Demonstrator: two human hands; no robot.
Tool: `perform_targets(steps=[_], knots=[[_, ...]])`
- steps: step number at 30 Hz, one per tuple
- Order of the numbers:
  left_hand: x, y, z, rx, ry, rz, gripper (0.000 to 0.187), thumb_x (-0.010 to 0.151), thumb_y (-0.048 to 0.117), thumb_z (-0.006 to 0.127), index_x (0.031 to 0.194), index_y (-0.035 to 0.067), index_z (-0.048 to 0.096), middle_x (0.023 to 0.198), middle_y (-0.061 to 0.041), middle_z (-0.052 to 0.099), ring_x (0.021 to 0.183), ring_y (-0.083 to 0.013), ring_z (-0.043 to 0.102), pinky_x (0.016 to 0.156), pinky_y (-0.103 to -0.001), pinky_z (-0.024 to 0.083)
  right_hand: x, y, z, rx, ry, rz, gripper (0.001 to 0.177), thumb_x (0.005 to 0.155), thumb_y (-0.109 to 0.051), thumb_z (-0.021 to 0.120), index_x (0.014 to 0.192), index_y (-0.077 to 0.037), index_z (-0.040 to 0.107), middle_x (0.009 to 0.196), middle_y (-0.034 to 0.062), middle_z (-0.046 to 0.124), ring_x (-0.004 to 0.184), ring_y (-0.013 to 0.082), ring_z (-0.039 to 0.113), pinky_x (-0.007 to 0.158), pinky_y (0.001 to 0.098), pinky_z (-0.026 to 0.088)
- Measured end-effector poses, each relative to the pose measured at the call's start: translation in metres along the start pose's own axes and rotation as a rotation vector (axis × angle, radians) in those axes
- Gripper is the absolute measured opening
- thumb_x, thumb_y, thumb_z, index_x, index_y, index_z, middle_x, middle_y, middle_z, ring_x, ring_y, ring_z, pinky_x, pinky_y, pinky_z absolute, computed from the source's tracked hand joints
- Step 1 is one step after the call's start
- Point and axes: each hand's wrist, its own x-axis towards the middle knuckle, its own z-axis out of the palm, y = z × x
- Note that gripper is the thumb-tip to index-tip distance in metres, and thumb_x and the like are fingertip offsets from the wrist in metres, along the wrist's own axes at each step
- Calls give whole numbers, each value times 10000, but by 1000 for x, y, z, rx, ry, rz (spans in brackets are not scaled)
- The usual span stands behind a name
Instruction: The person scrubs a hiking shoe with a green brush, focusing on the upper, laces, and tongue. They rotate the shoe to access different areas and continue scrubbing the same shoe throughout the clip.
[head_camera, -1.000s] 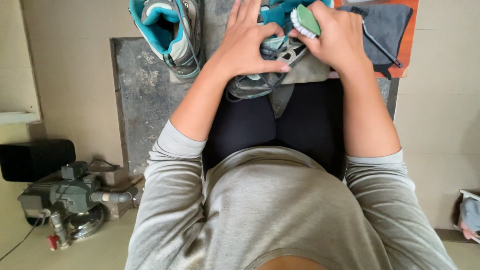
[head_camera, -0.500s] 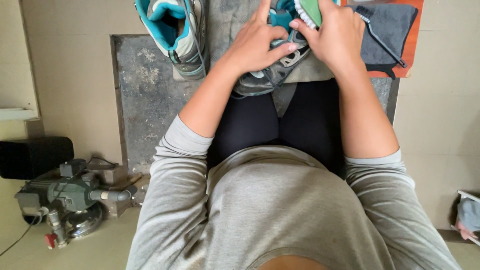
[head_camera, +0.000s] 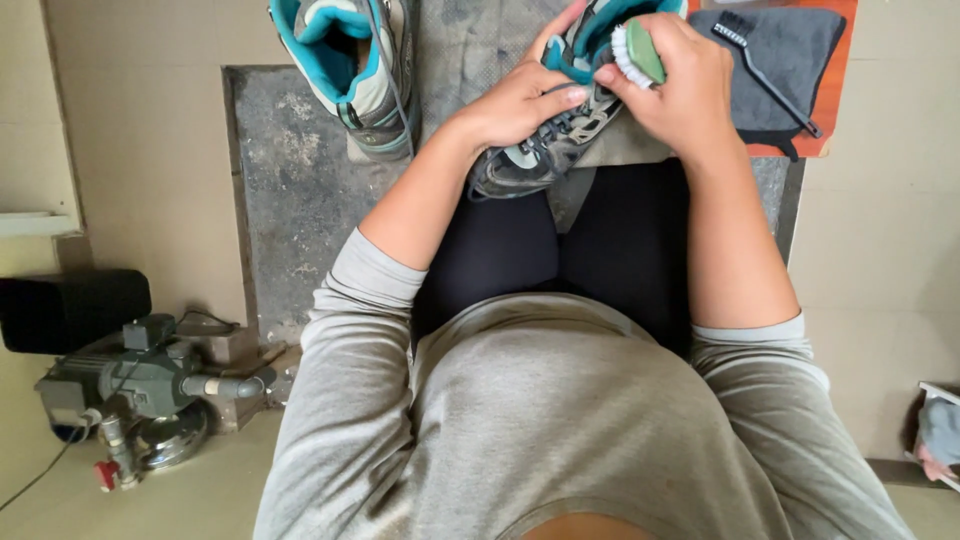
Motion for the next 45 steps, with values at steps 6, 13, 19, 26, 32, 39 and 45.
perform_targets(steps=[6,13,19,26,32,39,45], knots=[[-2,3,6,44,38,-69,549,1175,413,579,698,143,556,1761,-13,16,1513,-47,494,1108,-353,463,-6,7,1,-170,-23,-41,387,1118,-488,753,1137,-106,691,1074,39,746,845,283,713,594,409,460],[2,33,8,-185,139,-148,493,1114,339,615,683,112,689,1734,5,111,1491,-114,520,1216,-396,449,-3,20,8,-241,-125,65,516,1134,-553,801,1002,-104,582,760,51,633,692,361,648,537,447,394],[4,45,23,339,225,-251,527,1010,607,682,637,240,746,1697,4,223,1409,-202,664,1057,-474,430,-8,20,11,-236,-114,93,514,1135,-554,766,998,-90,593,749,67,642,681,378,652,532,464,389],[5,44,23,324,219,-276,432,976,415,809,606,257,650,1712,36,208,1497,-292,533,1141,-556,329,-10,24,12,-170,-110,116,574,1148,-582,799,970,-92,559,702,46,554,643,329,612,548,439,376],[5,54,22,269,224,-310,118,917,356,881,874,251,914,1683,-77,117,1592,-309,49,1256,-688,23,-10,20,8,-90,-121,170,568,1123,-560,833,1004,-92,534,706,41,533,643,328,588,569,434,367],[-3,33,27,300,280,-165,76,898,295,947,874,264,882,1700,-67,98,1617,-320,74,1290,-675,102,-8,-13,-16,461,-20,126,415,1017,-193,885,1210,-13,565,1162,99,697,964,204,622,833,351,468],[-4,30,25,273,263,-151,98,941,290,934,878,257,867,1701,-69,117,1617,-341,80,1301,-671,103,-27,51,-22,444,413,383,413,1144,-193,688,1409,-33,414,1356,178,516,1286,278,492,1103,398,372]])
